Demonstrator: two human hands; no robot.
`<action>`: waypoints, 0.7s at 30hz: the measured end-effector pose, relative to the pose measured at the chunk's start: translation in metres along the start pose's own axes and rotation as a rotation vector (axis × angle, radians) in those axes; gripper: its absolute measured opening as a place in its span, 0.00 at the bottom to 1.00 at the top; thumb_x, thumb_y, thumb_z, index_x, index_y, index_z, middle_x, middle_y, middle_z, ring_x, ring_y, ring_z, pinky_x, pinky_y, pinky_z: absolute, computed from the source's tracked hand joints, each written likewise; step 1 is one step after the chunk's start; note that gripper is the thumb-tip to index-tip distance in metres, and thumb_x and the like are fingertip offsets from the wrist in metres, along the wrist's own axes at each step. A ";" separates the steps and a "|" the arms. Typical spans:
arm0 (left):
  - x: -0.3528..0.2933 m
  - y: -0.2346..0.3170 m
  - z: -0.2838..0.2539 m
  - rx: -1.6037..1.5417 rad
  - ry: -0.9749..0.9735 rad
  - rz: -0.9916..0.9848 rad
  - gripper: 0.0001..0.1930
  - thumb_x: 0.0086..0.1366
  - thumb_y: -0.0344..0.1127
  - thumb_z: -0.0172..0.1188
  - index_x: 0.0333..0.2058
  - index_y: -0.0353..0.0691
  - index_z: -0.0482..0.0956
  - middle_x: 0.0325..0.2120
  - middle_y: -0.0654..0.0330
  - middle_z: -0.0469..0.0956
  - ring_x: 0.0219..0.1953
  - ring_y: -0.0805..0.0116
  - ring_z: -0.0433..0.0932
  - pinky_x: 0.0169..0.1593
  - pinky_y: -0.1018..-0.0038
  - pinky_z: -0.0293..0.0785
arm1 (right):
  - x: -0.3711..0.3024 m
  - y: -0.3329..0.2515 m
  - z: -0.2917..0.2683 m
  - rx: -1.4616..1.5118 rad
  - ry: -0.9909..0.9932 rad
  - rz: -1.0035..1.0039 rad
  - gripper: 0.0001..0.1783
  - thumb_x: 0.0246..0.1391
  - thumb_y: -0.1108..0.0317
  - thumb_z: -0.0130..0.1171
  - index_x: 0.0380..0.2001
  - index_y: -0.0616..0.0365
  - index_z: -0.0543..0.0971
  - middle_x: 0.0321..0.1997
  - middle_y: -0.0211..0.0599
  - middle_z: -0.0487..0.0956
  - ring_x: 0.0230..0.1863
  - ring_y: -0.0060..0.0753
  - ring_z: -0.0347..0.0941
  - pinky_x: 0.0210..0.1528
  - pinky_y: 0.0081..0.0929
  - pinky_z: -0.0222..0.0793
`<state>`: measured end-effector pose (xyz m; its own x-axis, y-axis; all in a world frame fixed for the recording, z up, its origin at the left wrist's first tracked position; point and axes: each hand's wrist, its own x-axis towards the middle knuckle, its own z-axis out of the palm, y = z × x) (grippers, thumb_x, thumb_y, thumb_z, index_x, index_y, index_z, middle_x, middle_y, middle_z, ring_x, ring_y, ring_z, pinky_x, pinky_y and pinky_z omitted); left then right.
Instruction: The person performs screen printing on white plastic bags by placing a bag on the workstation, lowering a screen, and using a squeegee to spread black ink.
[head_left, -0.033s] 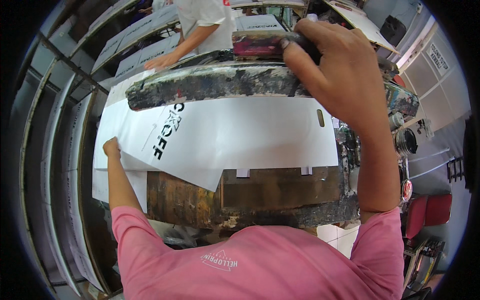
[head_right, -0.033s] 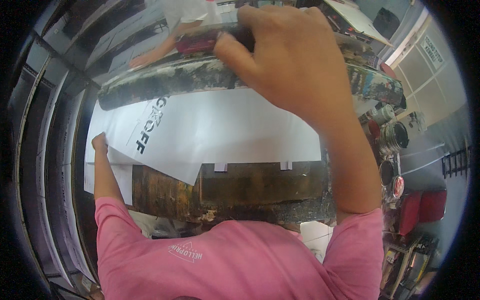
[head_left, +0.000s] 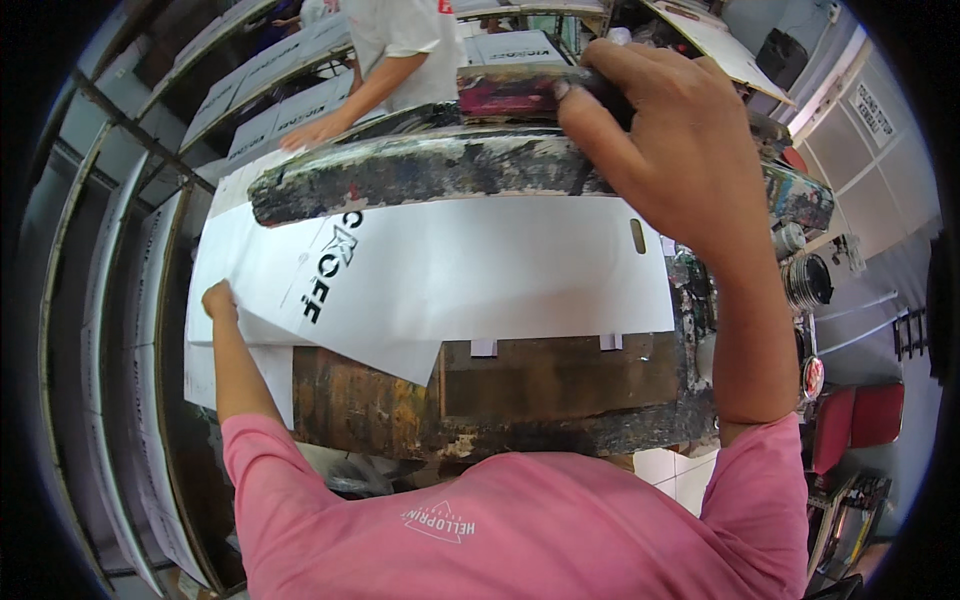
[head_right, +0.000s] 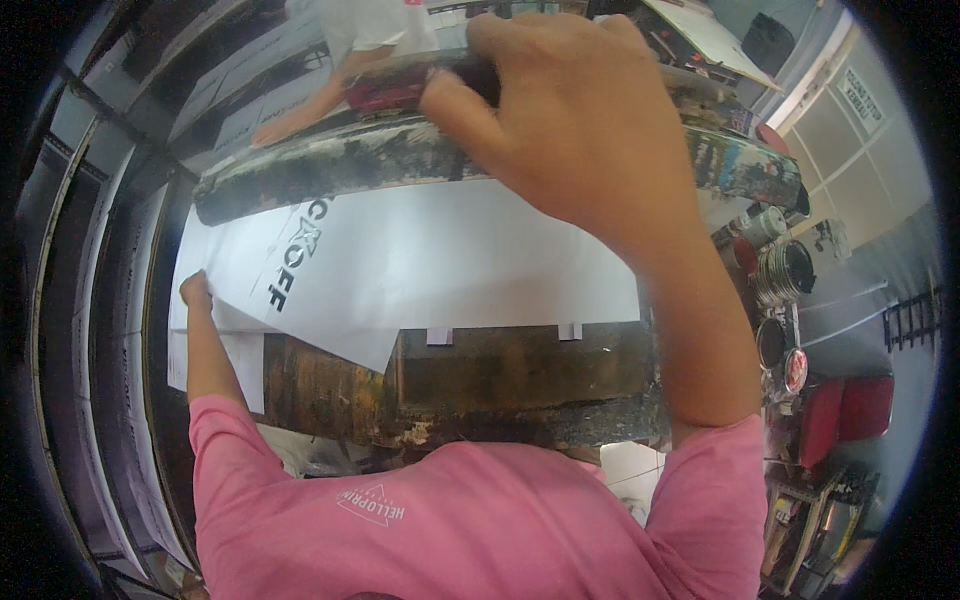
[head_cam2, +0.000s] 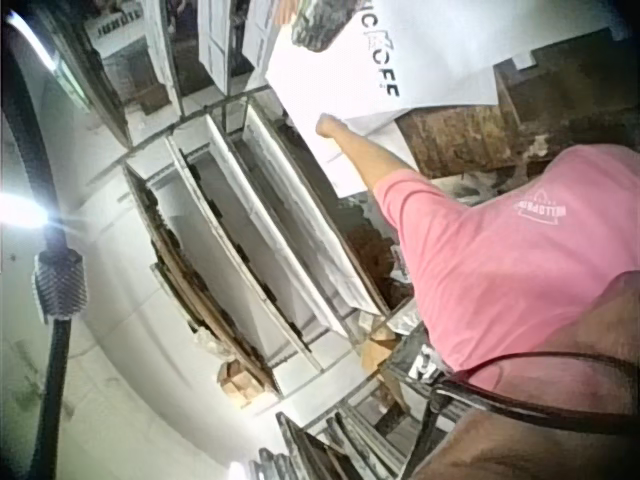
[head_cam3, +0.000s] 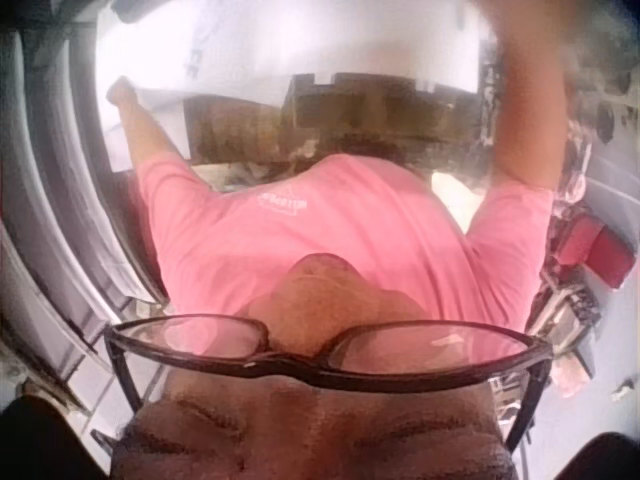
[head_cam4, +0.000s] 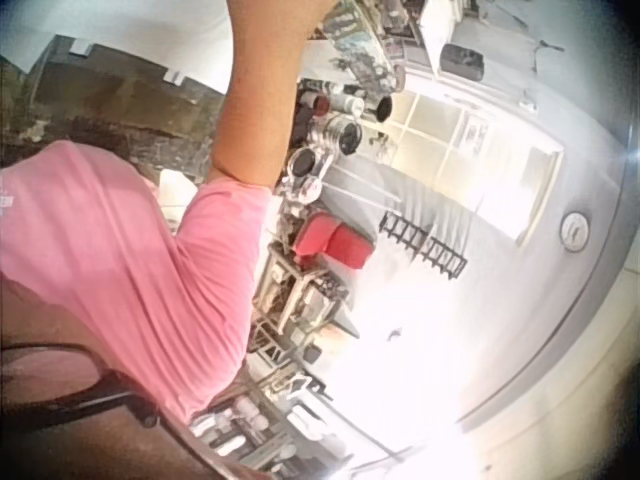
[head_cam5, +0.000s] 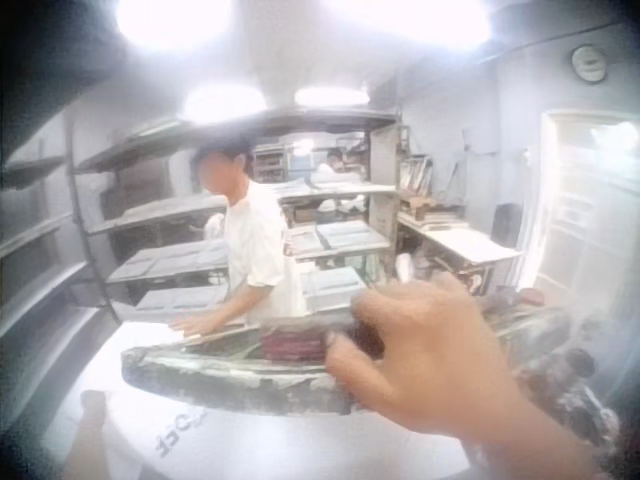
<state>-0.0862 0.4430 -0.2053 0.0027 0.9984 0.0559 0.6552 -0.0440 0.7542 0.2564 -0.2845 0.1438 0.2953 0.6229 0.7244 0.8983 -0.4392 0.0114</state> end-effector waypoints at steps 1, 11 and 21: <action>0.001 0.000 -0.002 0.134 0.105 -0.008 0.21 0.68 0.50 0.71 0.37 0.32 0.84 0.29 0.49 0.84 0.27 0.54 0.82 0.34 0.56 0.78 | 0.001 -0.001 0.000 0.006 0.000 -0.001 0.21 0.61 0.54 0.60 0.42 0.64 0.84 0.35 0.53 0.82 0.40 0.60 0.79 0.49 0.49 0.70; -0.294 0.167 -0.032 -0.291 -0.318 0.587 0.41 0.67 0.51 0.75 0.68 0.28 0.72 0.42 0.52 0.85 0.44 0.64 0.84 0.49 0.68 0.82 | 0.000 0.003 0.003 -0.025 -0.016 0.072 0.24 0.59 0.50 0.61 0.44 0.63 0.83 0.34 0.54 0.81 0.39 0.59 0.78 0.49 0.50 0.69; -0.485 0.241 -0.090 -0.708 -0.883 0.346 0.66 0.45 0.40 0.90 0.77 0.30 0.57 0.58 0.52 0.80 0.55 0.66 0.82 0.56 0.71 0.81 | -0.092 -0.033 -0.004 0.000 -0.304 0.018 0.35 0.59 0.54 0.66 0.62 0.68 0.74 0.44 0.50 0.79 0.50 0.56 0.76 0.51 0.47 0.68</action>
<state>0.0020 -0.0545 0.0084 0.8005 0.5957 0.0668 -0.0468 -0.0489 0.9977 0.1983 -0.3300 0.0800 0.3954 0.7803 0.4846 0.8919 -0.4522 0.0005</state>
